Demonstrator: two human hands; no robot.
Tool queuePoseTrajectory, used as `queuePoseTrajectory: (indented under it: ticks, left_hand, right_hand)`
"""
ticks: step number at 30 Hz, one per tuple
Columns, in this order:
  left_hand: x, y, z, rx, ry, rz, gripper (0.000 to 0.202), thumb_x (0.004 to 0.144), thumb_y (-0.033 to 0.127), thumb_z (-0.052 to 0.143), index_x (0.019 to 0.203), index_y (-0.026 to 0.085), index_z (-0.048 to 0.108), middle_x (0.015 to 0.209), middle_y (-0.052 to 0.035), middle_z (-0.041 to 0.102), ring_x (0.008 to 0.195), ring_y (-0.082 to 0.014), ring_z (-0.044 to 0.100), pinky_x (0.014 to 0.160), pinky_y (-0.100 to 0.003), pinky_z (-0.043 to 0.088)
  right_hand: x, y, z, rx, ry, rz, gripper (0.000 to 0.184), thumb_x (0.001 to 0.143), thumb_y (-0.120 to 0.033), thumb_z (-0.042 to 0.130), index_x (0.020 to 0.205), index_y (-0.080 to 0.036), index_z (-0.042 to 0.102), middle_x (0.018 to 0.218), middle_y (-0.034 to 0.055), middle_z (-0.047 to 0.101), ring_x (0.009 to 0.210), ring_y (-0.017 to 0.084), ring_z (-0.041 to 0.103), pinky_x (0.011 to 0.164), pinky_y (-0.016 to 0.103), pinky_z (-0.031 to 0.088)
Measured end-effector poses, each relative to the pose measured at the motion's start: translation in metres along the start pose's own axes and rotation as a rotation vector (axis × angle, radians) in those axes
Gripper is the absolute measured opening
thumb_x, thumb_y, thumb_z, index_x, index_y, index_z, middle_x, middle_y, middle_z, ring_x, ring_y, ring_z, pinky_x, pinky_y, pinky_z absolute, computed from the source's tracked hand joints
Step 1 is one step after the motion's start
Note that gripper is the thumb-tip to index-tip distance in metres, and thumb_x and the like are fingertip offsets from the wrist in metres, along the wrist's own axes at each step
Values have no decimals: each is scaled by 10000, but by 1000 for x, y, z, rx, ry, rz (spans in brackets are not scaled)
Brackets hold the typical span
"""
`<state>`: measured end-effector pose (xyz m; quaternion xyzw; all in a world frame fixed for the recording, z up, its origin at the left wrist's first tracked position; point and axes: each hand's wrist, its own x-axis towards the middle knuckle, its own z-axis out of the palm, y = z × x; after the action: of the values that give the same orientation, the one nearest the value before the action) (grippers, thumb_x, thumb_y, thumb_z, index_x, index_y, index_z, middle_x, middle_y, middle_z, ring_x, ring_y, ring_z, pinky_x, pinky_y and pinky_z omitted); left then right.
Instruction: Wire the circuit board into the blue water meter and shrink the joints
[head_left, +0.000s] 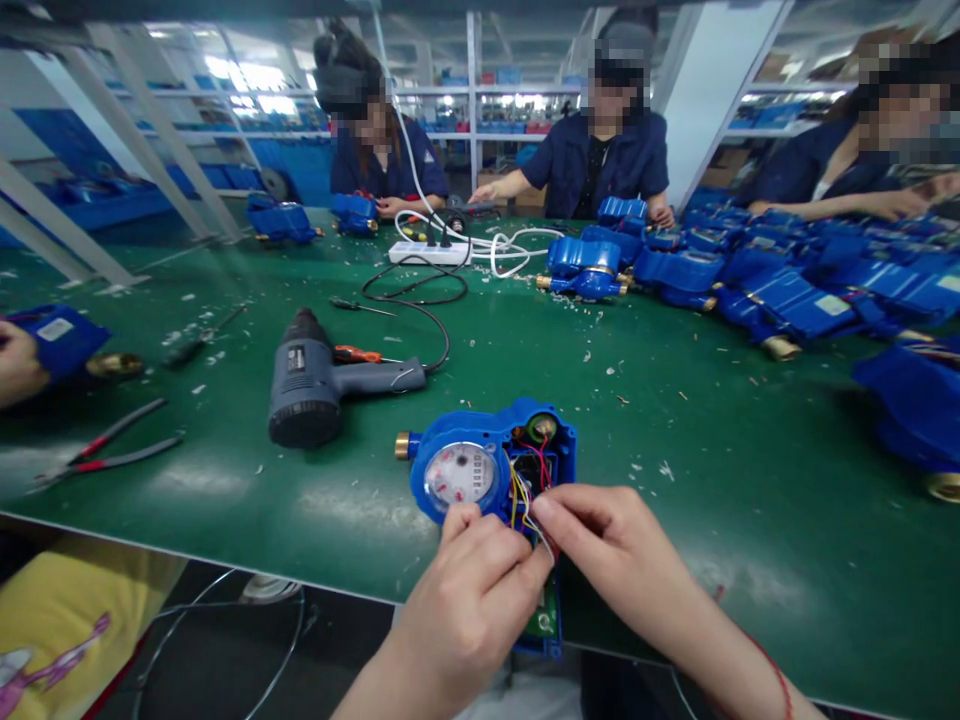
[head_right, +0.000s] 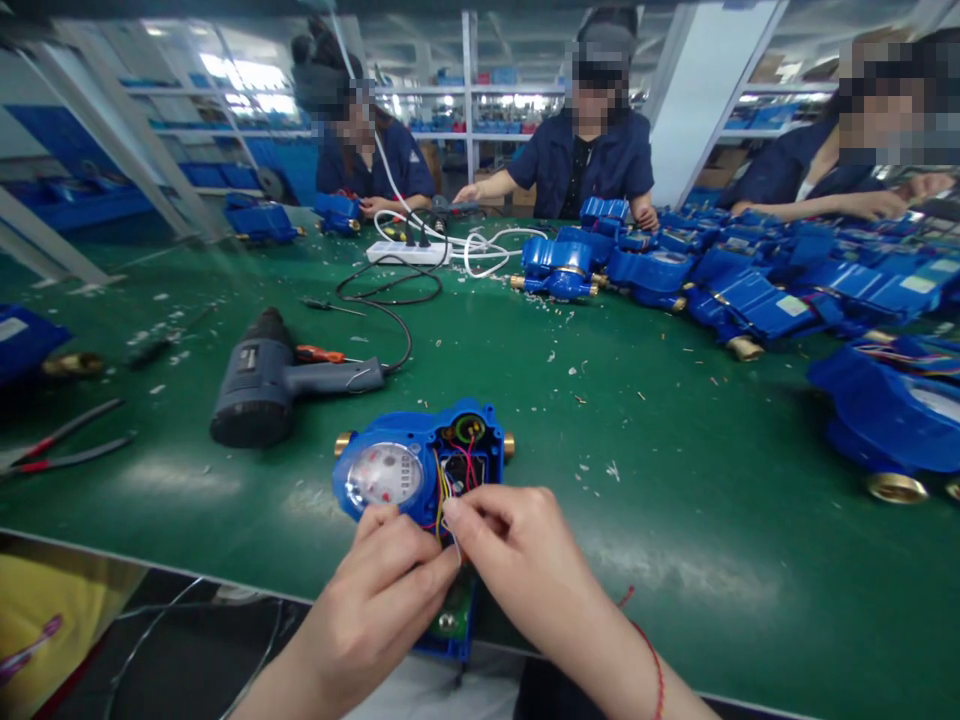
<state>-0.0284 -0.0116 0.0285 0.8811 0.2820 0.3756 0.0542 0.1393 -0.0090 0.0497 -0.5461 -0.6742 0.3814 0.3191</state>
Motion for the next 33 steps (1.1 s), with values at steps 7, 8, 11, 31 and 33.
queuePoseTrajectory:
  ticks: [7, 8, 11, 31, 33]
  left_hand:
    - [0, 8, 1, -183, -8, -88, 241, 845, 24, 519, 1006, 106, 678, 778, -78, 664, 695, -157, 593, 655, -263, 492]
    - [-1, 11, 1, -250, 14, -172, 250, 838, 16, 515, 993, 118, 683, 808, -84, 669, 718, -153, 615, 668, -244, 512]
    - [-5, 19, 0, -415, 91, -520, 193, 854, 80, 527, 890, 162, 697, 781, -54, 672, 654, -125, 639, 589, -190, 514]
    - [-1, 32, 7, -544, 80, -1090, 204, 851, 349, 508, 753, 181, 572, 623, 15, 541, 504, -119, 473, 485, -218, 354]
    - [-3, 31, 4, -523, 60, -1076, 214, 883, 359, 480, 766, 192, 544, 602, 35, 501, 510, -119, 458, 494, -216, 340]
  right_hand:
    - [2, 0, 1, 173, -113, 227, 230, 786, -352, 518, 732, -144, 601, 544, -29, 409, 521, 101, 352, 477, 226, 246]
    - [2, 1, 2, 206, -114, 237, 247, 785, -375, 516, 743, -145, 596, 554, -27, 410, 530, 103, 356, 487, 229, 254]
    - [-1, 3, 4, 266, -118, 256, 305, 774, -433, 507, 783, -140, 591, 568, -28, 405, 539, 107, 352, 507, 240, 263]
    - [-20, 7, 14, 190, -87, 56, 228, 914, -311, 413, 757, -169, 498, 617, -25, 443, 560, 103, 383, 516, 227, 278]
    - [-19, 7, 14, 171, -69, 40, 232, 917, -307, 406, 748, -169, 486, 615, -23, 443, 562, 104, 385, 522, 227, 283]
